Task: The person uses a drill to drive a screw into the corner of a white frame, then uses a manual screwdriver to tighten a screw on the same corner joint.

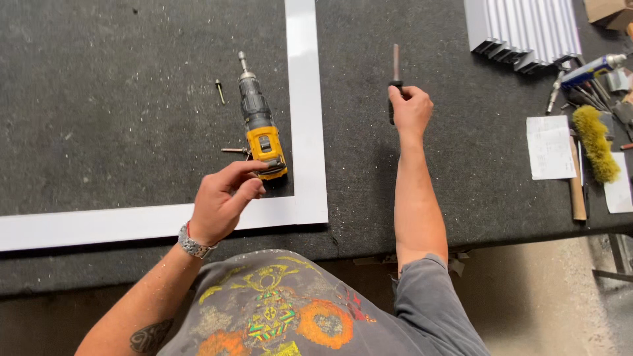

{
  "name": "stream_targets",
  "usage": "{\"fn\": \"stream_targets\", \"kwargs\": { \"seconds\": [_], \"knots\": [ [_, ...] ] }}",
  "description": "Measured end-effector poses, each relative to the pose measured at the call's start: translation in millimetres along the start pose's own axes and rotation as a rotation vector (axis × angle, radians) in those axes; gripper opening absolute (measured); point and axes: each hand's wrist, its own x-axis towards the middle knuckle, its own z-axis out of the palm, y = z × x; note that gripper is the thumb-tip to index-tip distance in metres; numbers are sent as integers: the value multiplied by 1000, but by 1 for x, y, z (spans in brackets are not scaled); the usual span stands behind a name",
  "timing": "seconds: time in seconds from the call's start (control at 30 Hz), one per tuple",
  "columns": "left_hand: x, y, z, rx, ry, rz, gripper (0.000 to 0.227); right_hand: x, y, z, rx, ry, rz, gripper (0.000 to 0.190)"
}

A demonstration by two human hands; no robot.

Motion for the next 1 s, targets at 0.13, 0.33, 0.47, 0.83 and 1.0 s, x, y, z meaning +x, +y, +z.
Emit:
{"fn": "stream_targets", "kwargs": {
  "seconds": [0.13, 0.33, 0.47, 0.83, 1.0],
  "knots": [
    [-15, -14, -9, 16, 163, -37, 23, 18, 93, 56, -260, -55, 118, 29],
    [-18, -77, -38, 202, 308, 3, 15, 11, 160, 104, -448, 3, 17, 43],
    [2, -127, -70, 457, 340, -66, 14, -14, 98, 61, -460, -42, -95, 51],
    [38, -210, -38, 1142, -182, -222, 31, -222, -200, 36, 524, -715, -28, 122],
    [31, -225, -44, 1163, -98, -58, 19, -222, -130, 160, 319, -517, -353, 30]
  ]
}}
